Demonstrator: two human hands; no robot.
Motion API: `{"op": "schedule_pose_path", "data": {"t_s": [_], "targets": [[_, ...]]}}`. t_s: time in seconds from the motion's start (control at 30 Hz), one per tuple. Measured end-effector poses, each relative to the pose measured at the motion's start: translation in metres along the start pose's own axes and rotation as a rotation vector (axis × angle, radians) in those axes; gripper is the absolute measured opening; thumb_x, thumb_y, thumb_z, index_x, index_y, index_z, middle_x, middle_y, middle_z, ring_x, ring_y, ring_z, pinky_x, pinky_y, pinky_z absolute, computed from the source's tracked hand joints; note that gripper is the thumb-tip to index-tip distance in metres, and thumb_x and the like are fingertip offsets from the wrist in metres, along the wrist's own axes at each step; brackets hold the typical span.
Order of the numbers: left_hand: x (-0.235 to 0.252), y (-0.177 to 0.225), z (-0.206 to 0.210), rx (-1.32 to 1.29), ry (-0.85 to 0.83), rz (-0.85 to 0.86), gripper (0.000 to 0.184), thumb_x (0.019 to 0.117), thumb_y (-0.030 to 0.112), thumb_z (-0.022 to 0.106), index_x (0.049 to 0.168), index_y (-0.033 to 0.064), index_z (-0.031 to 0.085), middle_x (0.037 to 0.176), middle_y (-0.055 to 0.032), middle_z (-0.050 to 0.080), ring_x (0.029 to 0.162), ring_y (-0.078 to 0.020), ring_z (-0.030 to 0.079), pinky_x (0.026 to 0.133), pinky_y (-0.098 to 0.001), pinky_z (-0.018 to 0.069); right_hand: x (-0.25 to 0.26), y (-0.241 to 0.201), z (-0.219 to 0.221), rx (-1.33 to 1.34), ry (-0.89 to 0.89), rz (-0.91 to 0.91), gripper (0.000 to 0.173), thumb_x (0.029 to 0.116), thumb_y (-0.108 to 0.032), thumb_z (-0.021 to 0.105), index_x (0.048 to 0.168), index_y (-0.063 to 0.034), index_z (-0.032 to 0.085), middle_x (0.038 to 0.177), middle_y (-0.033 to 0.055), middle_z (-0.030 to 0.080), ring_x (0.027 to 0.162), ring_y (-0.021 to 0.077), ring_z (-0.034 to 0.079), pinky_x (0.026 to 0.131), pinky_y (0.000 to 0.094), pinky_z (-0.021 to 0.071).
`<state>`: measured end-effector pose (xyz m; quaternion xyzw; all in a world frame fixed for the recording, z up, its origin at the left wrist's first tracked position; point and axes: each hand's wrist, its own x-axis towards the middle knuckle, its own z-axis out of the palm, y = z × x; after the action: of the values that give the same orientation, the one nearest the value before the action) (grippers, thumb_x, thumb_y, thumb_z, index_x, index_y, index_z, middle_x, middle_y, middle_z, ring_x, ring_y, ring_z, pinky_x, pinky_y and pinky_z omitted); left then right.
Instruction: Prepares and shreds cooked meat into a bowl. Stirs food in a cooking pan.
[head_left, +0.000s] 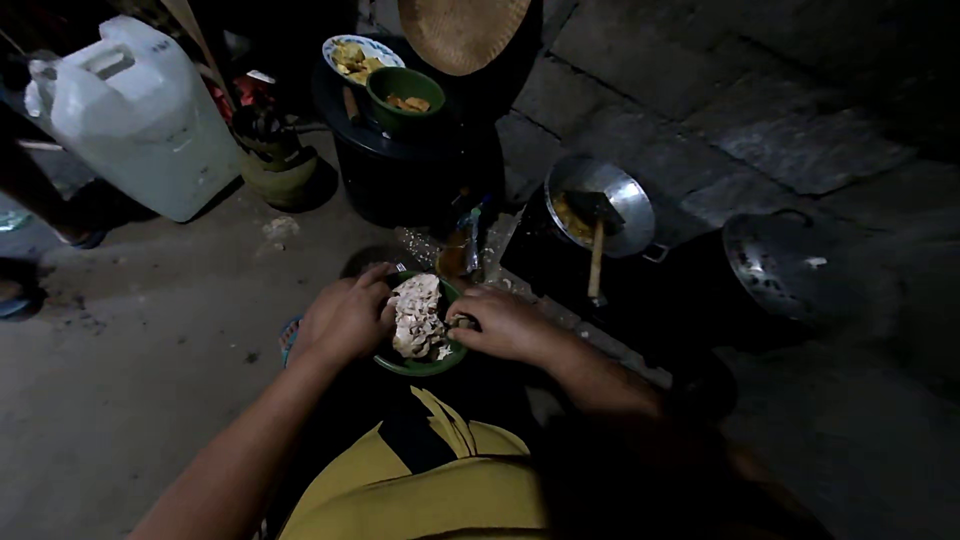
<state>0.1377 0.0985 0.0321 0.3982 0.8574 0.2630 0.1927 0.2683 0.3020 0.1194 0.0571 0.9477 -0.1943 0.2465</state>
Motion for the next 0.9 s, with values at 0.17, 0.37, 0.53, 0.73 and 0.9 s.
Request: {"op": "schedule_pose_path", "data": {"t_s": [0.17, 0.37, 0.53, 0.73, 0.9], "targets": [[-0.001, 0.000, 0.001, 0.034, 0.008, 0.012, 0.027, 0.1034, 0.028, 0.051, 0.106, 0.0090, 0.070, 0.160, -0.0023, 0.043, 0.138, -0.0262, 0.050, 0.109, -0.0545, 0.0428, 0.011, -0.021, 0.022, -0.160, 0.006, 0.068, 0.039, 0.1012, -0.040, 0.063, 0.124, -0.0082, 0.068, 0.123, 0.0158, 0.066, 0.124, 0.0348, 0.058, 0.105, 0.0559, 0.0463], [-0.004, 0.004, -0.003, 0.040, 0.009, 0.013, 0.027, 0.1035, 0.027, 0.051, 0.104, 0.0075, 0.070, 0.159, -0.0039, 0.044, 0.137, -0.0281, 0.051, 0.110, -0.0554, 0.0416, 0.012, -0.023, 0.025, -0.179, -0.002, 0.055, 0.030, 0.1036, -0.027, 0.053, 0.120, -0.0068, 0.070, 0.122, 0.0166, 0.067, 0.124, 0.0364, 0.058, 0.102, 0.0568, 0.0470], [-0.007, 0.006, -0.005, 0.039, 0.003, 0.002, 0.026, 0.1038, 0.027, 0.051, 0.105, 0.0079, 0.070, 0.159, -0.0035, 0.043, 0.138, -0.0271, 0.050, 0.110, -0.0539, 0.0414, 0.008, -0.018, 0.025, -0.128, 0.046, 0.040, 0.029, 0.1015, -0.024, 0.055, 0.116, -0.0051, 0.072, 0.118, 0.0169, 0.069, 0.120, 0.0363, 0.061, 0.100, 0.0569, 0.0489], [-0.007, 0.012, -0.008, 0.025, -0.020, 0.002, 0.025, 0.1043, 0.023, 0.051, 0.105, 0.0057, 0.069, 0.160, -0.0055, 0.041, 0.139, -0.0274, 0.049, 0.111, -0.0525, 0.0395, 0.005, -0.012, 0.024, -0.203, 0.141, 0.093, 0.024, 0.1006, -0.020, 0.054, 0.110, -0.0066, 0.073, 0.118, 0.0155, 0.069, 0.120, 0.0348, 0.061, 0.095, 0.0535, 0.0513], [-0.009, 0.014, -0.010, 0.024, -0.032, -0.003, 0.025, 0.1044, 0.023, 0.052, 0.106, 0.0054, 0.069, 0.160, -0.0060, 0.041, 0.140, -0.0272, 0.047, 0.112, -0.0521, 0.0391, 0.012, -0.009, 0.022, -0.213, 0.184, 0.110, 0.027, 0.1028, -0.020, 0.053, 0.111, -0.0052, 0.073, 0.136, 0.0132, 0.064, 0.124, 0.0354, 0.060, 0.098, 0.0538, 0.0513]]}}
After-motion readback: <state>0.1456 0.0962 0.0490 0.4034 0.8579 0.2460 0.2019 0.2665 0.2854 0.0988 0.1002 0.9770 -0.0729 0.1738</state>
